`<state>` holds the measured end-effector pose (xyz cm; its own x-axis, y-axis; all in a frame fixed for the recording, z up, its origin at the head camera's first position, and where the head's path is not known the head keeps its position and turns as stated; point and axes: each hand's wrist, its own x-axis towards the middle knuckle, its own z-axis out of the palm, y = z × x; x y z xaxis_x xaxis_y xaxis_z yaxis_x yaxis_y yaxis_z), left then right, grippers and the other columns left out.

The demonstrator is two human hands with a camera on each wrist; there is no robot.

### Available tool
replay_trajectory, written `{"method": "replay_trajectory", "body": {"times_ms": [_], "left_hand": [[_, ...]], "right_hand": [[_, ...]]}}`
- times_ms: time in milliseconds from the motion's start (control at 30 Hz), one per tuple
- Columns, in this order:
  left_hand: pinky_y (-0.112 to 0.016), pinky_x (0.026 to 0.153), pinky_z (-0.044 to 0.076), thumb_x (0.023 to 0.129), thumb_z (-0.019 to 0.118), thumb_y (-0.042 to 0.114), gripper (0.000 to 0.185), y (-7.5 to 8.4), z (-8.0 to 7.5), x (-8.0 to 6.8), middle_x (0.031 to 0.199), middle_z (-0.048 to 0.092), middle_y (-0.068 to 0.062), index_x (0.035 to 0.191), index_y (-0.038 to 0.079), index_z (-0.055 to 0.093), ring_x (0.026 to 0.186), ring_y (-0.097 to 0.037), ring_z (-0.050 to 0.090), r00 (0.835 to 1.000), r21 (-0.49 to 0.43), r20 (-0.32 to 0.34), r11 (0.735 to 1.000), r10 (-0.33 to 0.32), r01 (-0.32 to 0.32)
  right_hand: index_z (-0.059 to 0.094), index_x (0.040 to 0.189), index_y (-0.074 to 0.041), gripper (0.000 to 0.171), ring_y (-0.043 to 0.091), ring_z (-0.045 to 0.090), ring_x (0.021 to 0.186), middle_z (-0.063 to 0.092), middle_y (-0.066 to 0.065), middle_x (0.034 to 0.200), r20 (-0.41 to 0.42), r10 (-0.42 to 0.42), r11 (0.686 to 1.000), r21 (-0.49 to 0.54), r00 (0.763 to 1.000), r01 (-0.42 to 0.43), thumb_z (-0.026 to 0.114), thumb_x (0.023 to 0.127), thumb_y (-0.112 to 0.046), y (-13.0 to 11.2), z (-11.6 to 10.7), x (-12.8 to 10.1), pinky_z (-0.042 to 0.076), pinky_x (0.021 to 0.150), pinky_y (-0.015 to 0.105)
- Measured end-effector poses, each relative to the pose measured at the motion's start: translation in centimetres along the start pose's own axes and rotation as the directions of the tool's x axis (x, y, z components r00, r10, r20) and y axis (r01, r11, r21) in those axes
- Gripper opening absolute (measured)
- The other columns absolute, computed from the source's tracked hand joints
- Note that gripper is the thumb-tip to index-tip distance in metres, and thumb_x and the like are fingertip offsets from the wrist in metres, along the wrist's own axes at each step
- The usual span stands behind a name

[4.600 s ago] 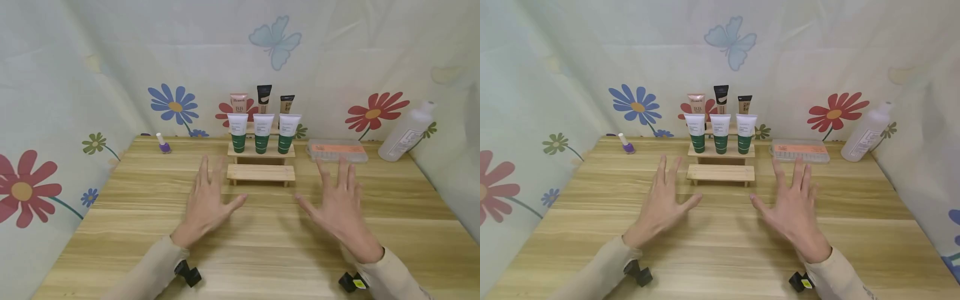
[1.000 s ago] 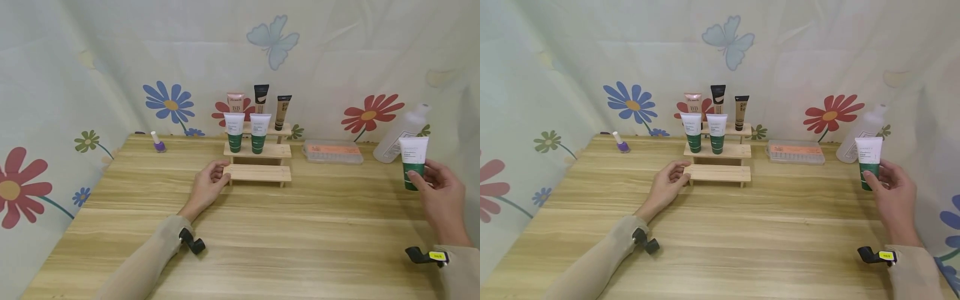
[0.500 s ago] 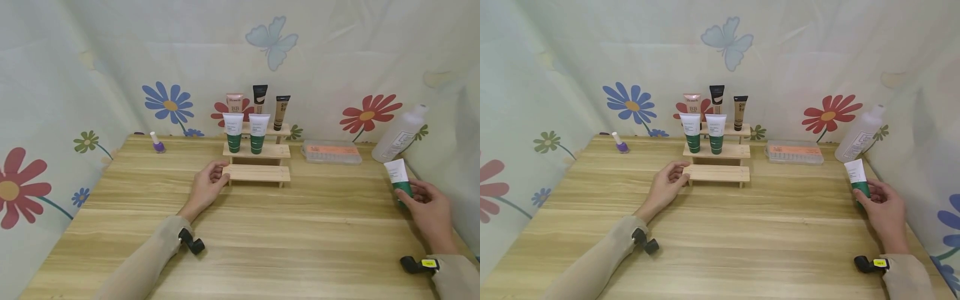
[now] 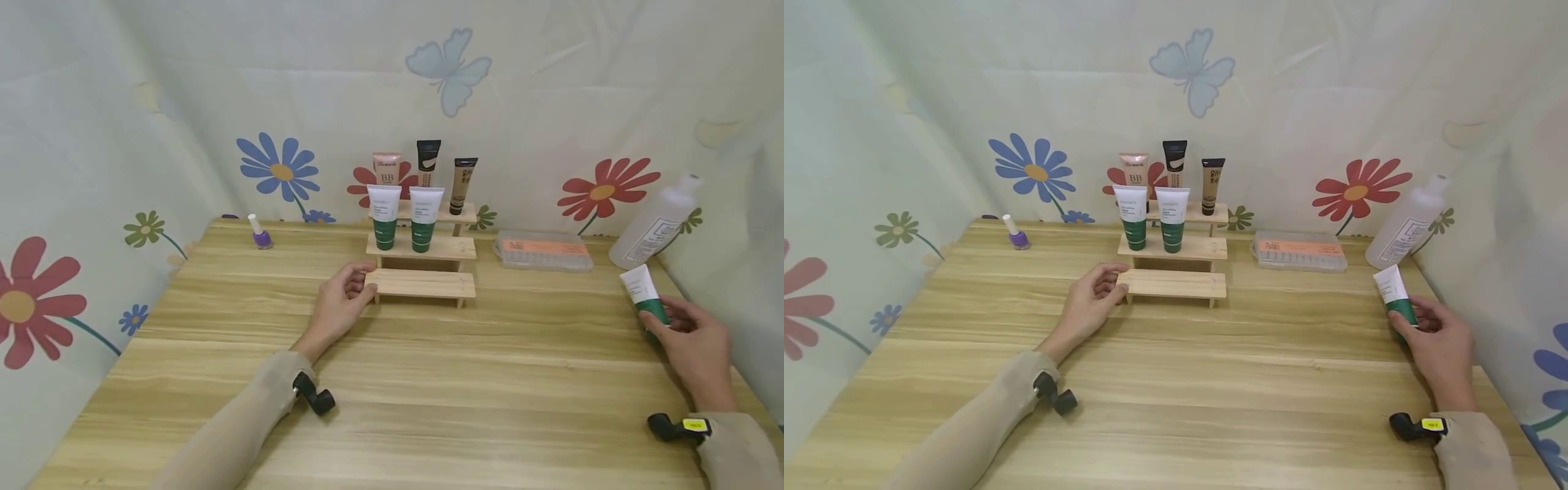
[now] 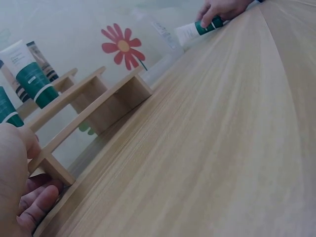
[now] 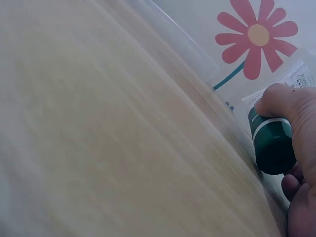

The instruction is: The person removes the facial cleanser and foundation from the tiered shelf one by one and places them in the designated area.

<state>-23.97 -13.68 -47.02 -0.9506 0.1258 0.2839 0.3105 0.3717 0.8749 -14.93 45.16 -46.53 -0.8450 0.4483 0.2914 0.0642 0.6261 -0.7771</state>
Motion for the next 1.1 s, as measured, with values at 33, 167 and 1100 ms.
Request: {"method": "replay_trajectory", "body": {"times_ms": [33,167,1100], "left_hand": [[-0.025,0.086,0.06,0.107,0.076,0.017,0.031,-0.01,0.01,-0.02,0.117,0.077,-0.009,0.138,0.014,0.073,0.105,-0.022,0.074,1.0,0.002,0.001,1.0,-0.002,0.002],[-0.026,0.087,0.06,0.107,0.075,0.018,0.031,0.1,-0.04,-0.01,0.119,0.076,-0.008,0.138,0.016,0.073,0.105,-0.021,0.074,1.0,0.014,0.002,1.0,-0.007,0.007],[-0.025,0.086,0.06,0.108,0.074,0.02,0.031,0.16,0.03,-0.13,0.118,0.075,-0.007,0.139,0.018,0.073,0.105,-0.02,0.073,1.0,0.011,0.004,1.0,-0.024,0.024]], "right_hand": [[0.072,0.142,0.003,0.053,-0.009,0.057,0.081,0.061,-0.033,0.09,0.003,-0.001,1.0,-0.006,1.0,0.001,0.089,0.097,-0.02,0.05,0.02,0.01,0.044,0.072,0.003],[0.072,0.143,0.001,0.055,-0.009,0.057,0.083,0.06,-0.033,0.091,0.019,0.003,1.0,-0.026,1.0,-0.002,0.088,0.098,-0.025,0.18,0.04,-0.01,0.044,0.073,0.002],[0.061,0.154,0.002,0.064,-0.013,0.045,0.095,0.061,-0.001,0.126,0.072,0.077,0.99,-0.127,0.994,-0.068,0.079,0.104,-0.034,0.21,0.1,-0.02,0.037,0.08,0.012]]}}
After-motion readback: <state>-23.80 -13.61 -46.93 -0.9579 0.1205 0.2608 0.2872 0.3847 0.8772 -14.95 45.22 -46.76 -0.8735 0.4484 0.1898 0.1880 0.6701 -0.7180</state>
